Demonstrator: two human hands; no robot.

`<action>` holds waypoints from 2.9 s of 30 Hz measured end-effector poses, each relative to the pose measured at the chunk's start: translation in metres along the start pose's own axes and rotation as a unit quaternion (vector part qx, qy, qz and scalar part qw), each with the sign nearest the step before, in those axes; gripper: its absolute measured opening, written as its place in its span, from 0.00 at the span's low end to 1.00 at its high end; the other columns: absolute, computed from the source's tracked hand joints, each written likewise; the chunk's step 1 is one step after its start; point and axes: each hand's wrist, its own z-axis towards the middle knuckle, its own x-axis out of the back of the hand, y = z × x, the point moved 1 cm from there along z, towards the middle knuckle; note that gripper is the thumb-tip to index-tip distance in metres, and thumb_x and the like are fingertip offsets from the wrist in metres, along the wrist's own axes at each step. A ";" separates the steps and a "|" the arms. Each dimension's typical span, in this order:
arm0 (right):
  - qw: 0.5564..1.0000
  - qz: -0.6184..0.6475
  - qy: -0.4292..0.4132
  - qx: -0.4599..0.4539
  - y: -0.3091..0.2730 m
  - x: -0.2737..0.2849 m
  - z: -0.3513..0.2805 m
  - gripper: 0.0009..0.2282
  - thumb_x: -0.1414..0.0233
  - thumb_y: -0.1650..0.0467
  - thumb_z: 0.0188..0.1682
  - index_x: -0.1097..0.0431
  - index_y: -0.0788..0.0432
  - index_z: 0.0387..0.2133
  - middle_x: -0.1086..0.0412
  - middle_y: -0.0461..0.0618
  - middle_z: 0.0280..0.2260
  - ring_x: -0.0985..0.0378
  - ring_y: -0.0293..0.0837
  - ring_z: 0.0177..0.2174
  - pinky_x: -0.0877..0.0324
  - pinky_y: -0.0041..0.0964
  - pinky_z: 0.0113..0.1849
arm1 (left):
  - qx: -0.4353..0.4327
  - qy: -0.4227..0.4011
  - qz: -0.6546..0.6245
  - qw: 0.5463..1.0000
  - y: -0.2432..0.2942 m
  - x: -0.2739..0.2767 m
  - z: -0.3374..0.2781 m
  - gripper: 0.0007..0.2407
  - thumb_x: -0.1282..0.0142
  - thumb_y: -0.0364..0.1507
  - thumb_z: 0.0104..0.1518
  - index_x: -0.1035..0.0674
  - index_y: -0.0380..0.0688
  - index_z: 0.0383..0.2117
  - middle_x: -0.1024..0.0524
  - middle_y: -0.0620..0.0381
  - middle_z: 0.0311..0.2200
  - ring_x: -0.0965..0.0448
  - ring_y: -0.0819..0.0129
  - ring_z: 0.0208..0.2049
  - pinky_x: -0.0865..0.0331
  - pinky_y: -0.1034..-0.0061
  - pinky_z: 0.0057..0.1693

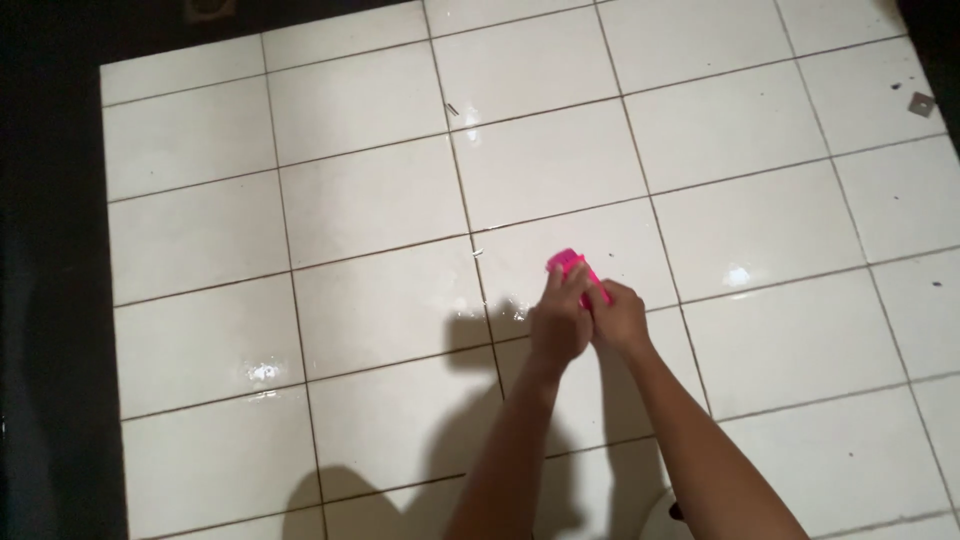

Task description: The person scrubs the beige tiled wall with a yellow sponge, then places the sponge on the sink. They then pick up a pink scrubbing brush and scrub the white tiled floor in a kneeling position.

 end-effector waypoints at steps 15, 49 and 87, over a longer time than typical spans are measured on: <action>0.998 0.066 0.015 -0.012 0.055 -0.019 -0.132 0.15 0.49 0.62 0.52 0.23 0.63 0.28 0.24 0.55 0.22 0.24 0.43 0.23 0.28 0.40 0.30 | 0.081 -0.174 -0.007 0.981 0.031 0.036 -0.116 0.24 0.50 0.21 0.53 0.29 0.41 0.60 0.32 0.52 0.65 0.40 0.48 0.69 0.29 0.58 0.58; 0.968 0.178 0.092 -0.152 0.091 -0.003 -0.180 0.15 0.48 0.61 0.54 0.25 0.62 0.27 0.28 0.51 0.20 0.29 0.41 0.20 0.30 0.40 0.26 | -0.119 -0.242 0.076 0.960 0.068 0.021 -0.125 0.18 0.44 0.24 0.54 0.26 0.39 0.52 0.26 0.52 0.59 0.32 0.49 0.63 0.21 0.66 0.47; 0.988 0.105 0.109 -0.005 0.097 -0.043 -0.134 0.14 0.48 0.61 0.51 0.24 0.58 0.27 0.25 0.58 0.25 0.21 0.55 0.25 0.27 0.46 0.31 | -0.135 -0.083 0.055 0.986 0.023 0.012 -0.127 0.15 0.45 0.23 0.57 0.22 0.41 0.51 0.24 0.49 0.56 0.24 0.49 0.58 0.20 0.68 0.40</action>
